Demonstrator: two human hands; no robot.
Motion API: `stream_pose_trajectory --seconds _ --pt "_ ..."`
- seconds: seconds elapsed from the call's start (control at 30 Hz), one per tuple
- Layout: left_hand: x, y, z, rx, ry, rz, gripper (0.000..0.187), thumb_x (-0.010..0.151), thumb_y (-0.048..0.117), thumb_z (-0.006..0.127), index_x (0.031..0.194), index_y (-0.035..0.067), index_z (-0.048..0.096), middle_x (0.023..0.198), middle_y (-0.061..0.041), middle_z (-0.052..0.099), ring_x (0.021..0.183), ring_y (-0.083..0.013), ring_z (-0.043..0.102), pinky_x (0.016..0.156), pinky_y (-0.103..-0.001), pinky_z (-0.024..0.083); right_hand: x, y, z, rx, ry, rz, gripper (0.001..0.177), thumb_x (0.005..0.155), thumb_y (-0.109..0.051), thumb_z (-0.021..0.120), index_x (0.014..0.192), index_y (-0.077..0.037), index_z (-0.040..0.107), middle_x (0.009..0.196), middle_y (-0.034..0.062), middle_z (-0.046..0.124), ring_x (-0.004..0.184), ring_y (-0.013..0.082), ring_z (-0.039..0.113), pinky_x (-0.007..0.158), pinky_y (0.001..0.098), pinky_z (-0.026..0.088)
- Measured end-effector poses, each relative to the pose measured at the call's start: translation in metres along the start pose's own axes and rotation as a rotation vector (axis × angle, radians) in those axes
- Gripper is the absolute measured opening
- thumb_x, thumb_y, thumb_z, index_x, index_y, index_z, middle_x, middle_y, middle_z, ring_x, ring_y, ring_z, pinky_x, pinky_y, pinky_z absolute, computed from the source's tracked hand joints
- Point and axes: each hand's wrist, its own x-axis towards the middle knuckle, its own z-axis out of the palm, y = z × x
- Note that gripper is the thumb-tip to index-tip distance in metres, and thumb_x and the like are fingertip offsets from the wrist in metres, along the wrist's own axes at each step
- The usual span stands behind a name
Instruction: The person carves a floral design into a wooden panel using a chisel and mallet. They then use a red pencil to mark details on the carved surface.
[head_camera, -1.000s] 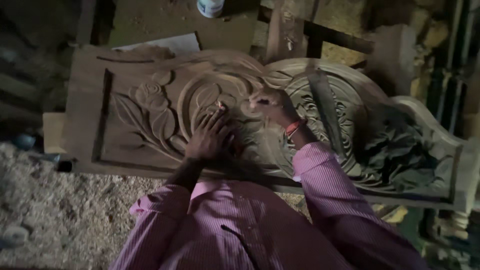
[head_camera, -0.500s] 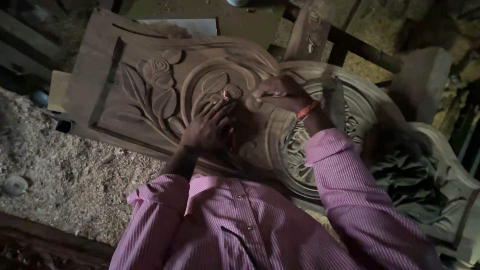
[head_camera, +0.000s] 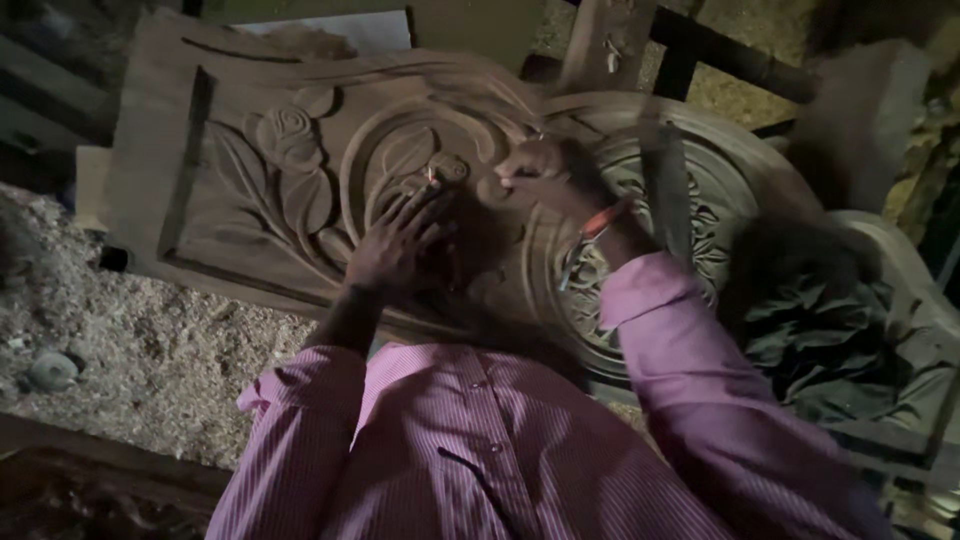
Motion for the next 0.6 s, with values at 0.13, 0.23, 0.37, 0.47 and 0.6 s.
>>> stream_pose_trajectory --seconds 0.13,0.23,0.37,0.47,0.6 --pt "-0.003 -0.005 0.007 0.023 0.036 -0.001 0.034 0.101 0.029 0.06 0.123 0.005 0.069 0.153 -0.017 0.053 0.147 -0.0366 0.044 0.119 -0.05 0.038 -0.016 -0.003 0.022 -0.221 0.141 -0.137 0.009 0.099 -0.016 0.066 0.106 -0.009 0.069 0.109 0.0084 0.074 0.102 0.0274 0.073 0.087 0.0376 0.056" --pt "-0.013 -0.012 0.015 0.028 0.062 0.012 0.03 0.101 0.028 0.06 0.118 0.006 0.069 0.151 -0.017 0.056 0.147 -0.0368 0.045 0.121 -0.053 0.037 -0.035 -0.009 0.032 -0.406 0.198 -0.118 0.007 0.096 -0.018 0.069 0.1 -0.011 0.07 0.108 0.007 0.076 0.099 0.029 0.074 0.084 0.04 0.055" --pt "-0.014 -0.021 0.025 0.087 0.025 0.007 0.034 0.098 0.032 0.062 0.117 0.006 0.07 0.146 -0.018 0.058 0.144 -0.0384 0.046 0.119 -0.055 0.036 -0.036 -0.009 0.029 -0.215 0.185 0.129 0.01 0.094 -0.02 0.071 0.099 -0.011 0.072 0.098 0.0071 0.076 0.09 0.026 0.074 0.079 0.0387 0.057" --pt "-0.01 -0.02 0.024 0.121 -0.049 0.008 0.036 0.094 0.031 0.062 0.12 0.007 0.07 0.146 -0.017 0.058 0.145 -0.0386 0.045 0.118 -0.054 0.036 -0.029 -0.016 0.036 -0.138 0.347 0.083 0.013 0.094 -0.019 0.071 0.104 -0.01 0.072 0.099 0.0079 0.075 0.092 0.0275 0.074 0.079 0.039 0.057" --pt "-0.005 -0.008 0.012 0.096 0.007 -0.011 0.04 0.098 0.034 0.061 0.127 0.006 0.067 0.149 -0.017 0.056 0.146 -0.0387 0.044 0.119 -0.052 0.036 -0.032 -0.043 0.058 -0.533 0.458 -0.04 0.012 0.091 -0.012 0.07 0.101 -0.005 0.073 0.095 0.014 0.074 0.085 0.0377 0.067 0.073 0.046 0.051"
